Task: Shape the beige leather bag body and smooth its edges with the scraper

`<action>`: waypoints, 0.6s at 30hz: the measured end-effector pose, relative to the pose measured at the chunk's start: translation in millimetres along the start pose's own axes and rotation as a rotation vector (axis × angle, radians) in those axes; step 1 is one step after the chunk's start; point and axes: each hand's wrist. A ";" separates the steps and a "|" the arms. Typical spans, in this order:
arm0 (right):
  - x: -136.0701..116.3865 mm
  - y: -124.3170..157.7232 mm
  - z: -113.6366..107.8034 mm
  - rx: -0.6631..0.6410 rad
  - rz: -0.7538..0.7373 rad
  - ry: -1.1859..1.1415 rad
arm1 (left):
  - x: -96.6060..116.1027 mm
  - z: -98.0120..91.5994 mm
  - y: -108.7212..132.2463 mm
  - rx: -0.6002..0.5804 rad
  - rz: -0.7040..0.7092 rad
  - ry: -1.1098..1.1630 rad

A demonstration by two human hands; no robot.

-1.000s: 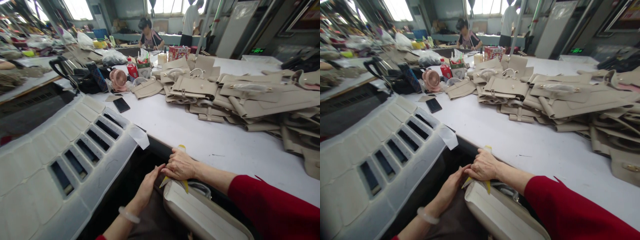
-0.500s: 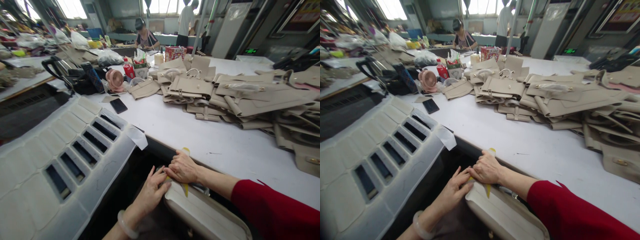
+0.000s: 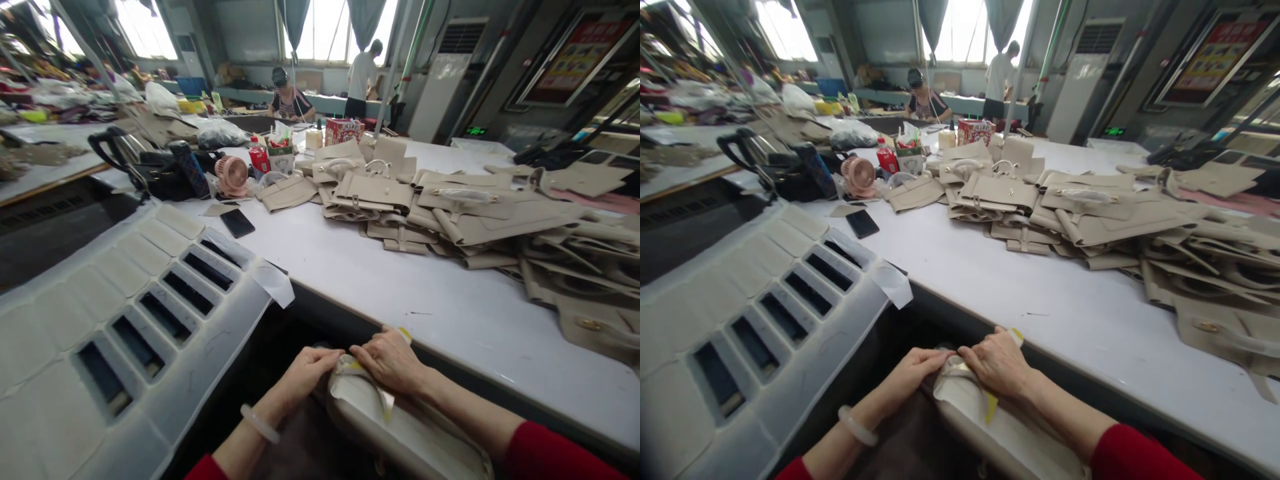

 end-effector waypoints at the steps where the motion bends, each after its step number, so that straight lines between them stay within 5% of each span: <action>1: 4.4 5.4 -1.0 0.010 0.083 -0.013 | -0.3 -0.4 -3.5 -0.012 -0.008 0.007; 7: 22.7 17.5 -2.0 0.032 0.365 -0.055 | 0.3 4.0 -12.3 -0.032 -0.075 0.046; 18: 11.1 -14.0 -6.9 0.063 0.305 0.008 | 3.8 10.3 -12.0 0.025 -0.061 -0.026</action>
Point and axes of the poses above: each hand's wrist, its own y-axis away from the middle knuckle, its own z-axis out of the palm, x = y × z, and after that the axes turned 9 degrees about -z, right-handed
